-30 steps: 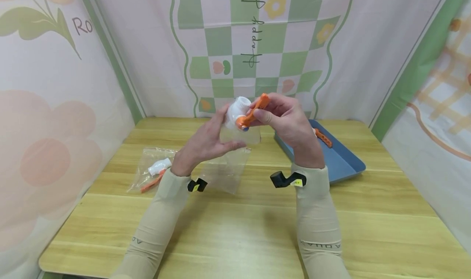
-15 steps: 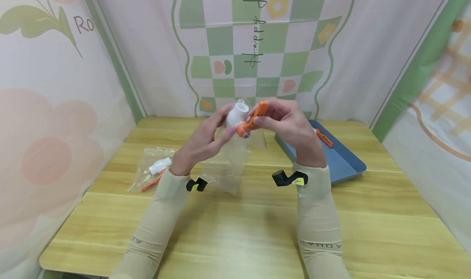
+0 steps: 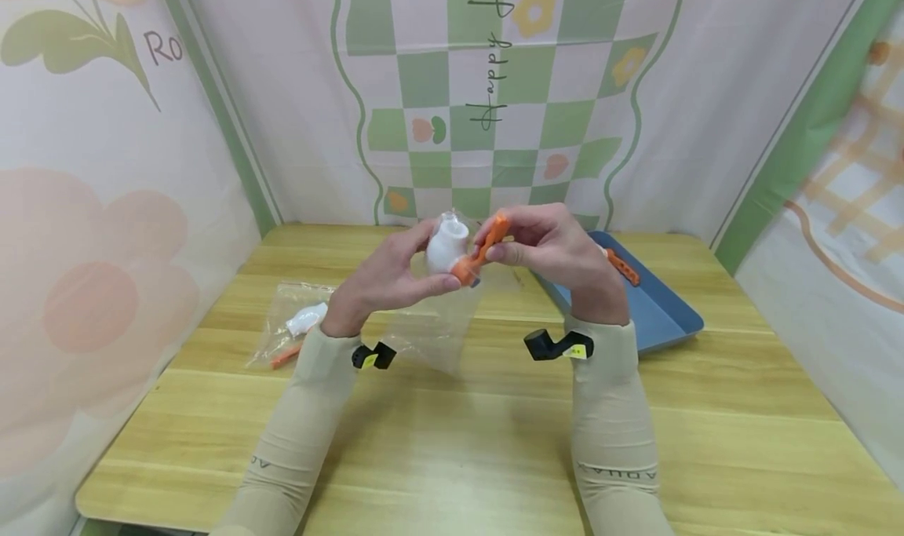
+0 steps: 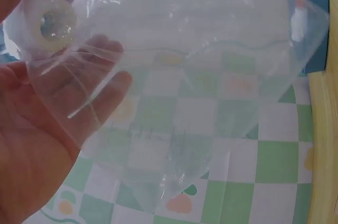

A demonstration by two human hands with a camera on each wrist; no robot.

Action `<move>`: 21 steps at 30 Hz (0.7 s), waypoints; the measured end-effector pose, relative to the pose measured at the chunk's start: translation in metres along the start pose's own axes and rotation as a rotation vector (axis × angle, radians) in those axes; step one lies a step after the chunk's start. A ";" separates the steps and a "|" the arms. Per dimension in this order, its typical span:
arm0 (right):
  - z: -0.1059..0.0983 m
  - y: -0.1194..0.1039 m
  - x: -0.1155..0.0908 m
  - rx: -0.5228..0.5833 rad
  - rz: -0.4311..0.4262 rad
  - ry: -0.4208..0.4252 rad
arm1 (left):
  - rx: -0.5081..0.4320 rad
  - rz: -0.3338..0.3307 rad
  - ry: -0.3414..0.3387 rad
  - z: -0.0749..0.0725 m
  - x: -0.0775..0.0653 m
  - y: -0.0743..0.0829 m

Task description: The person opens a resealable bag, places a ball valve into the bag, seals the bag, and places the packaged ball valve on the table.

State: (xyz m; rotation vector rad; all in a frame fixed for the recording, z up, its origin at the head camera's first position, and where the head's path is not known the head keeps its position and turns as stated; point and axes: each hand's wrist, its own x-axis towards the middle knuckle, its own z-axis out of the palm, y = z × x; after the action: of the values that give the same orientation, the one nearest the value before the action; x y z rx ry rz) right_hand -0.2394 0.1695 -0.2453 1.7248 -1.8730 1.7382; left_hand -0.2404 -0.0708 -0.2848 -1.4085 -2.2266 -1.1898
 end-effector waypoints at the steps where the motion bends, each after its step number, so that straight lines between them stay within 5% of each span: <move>1: 0.000 0.001 0.000 -0.005 -0.004 -0.008 | -0.010 -0.009 -0.001 0.000 -0.001 0.001; 9: 0.002 -0.002 0.000 -0.082 0.040 0.043 | -0.085 -0.054 -0.004 0.002 -0.002 0.004; 15: 0.006 -0.007 0.001 -0.153 0.081 0.100 | -0.122 -0.057 0.101 0.003 -0.001 0.002; 21: -0.002 -0.009 -0.005 -0.391 0.301 -0.081 | -0.151 -0.028 0.206 0.003 0.000 -0.001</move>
State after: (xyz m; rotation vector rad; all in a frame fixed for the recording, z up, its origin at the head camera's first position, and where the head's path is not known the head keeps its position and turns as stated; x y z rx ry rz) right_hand -0.2323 0.1761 -0.2420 1.4454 -2.4136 1.2668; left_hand -0.2402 -0.0692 -0.2869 -1.2464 -2.0596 -1.4675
